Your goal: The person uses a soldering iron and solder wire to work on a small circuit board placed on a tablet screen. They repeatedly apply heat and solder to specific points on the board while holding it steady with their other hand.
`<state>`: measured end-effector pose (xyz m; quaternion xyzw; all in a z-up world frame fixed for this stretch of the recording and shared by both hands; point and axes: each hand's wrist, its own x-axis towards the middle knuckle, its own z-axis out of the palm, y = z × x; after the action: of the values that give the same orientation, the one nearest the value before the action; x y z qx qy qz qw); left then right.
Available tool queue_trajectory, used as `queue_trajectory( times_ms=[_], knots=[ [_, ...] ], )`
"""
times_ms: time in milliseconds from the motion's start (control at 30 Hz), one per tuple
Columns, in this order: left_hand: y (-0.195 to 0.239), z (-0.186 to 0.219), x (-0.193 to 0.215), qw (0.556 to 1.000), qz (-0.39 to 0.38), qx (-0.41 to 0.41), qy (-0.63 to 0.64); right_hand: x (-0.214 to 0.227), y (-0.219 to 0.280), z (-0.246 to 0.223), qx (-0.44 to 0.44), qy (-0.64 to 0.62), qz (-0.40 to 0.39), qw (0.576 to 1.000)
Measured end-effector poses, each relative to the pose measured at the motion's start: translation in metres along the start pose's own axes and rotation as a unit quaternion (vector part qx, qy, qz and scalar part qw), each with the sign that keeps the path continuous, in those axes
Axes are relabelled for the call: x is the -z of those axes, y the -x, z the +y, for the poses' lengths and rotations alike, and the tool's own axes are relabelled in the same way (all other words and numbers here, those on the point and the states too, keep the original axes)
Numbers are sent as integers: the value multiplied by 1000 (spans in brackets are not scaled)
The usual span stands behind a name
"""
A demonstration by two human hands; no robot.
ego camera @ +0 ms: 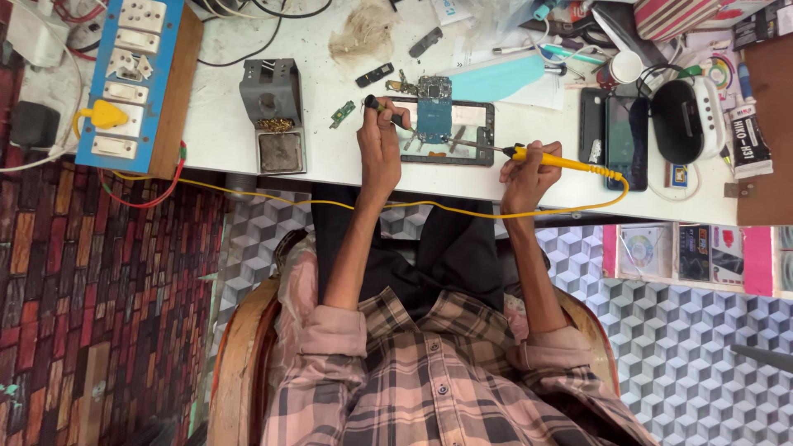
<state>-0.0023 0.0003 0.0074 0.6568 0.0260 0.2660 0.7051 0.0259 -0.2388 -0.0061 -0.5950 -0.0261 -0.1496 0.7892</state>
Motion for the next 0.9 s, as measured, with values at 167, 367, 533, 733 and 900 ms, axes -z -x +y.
queue_trajectory(
  times_ms=[167,367,533,733,900],
  knots=[
    [-1,0,0,1000,3,6,-10,-4,1,-4,-7,22,7,1000],
    [0,0,0,1000,6,10,-22,-3,0,-4,0,14,-1,1000],
    [1,1,-1,999,10,13,-32,0,2,-2,8,16,-8,1000],
    [1,1,-1,1000,12,7,-23,0,0,-1,8,-8,-11,1000],
    [0,-2,0,1000,7,15,-14,2,0,0,6,0,-10,1000]
  ],
)
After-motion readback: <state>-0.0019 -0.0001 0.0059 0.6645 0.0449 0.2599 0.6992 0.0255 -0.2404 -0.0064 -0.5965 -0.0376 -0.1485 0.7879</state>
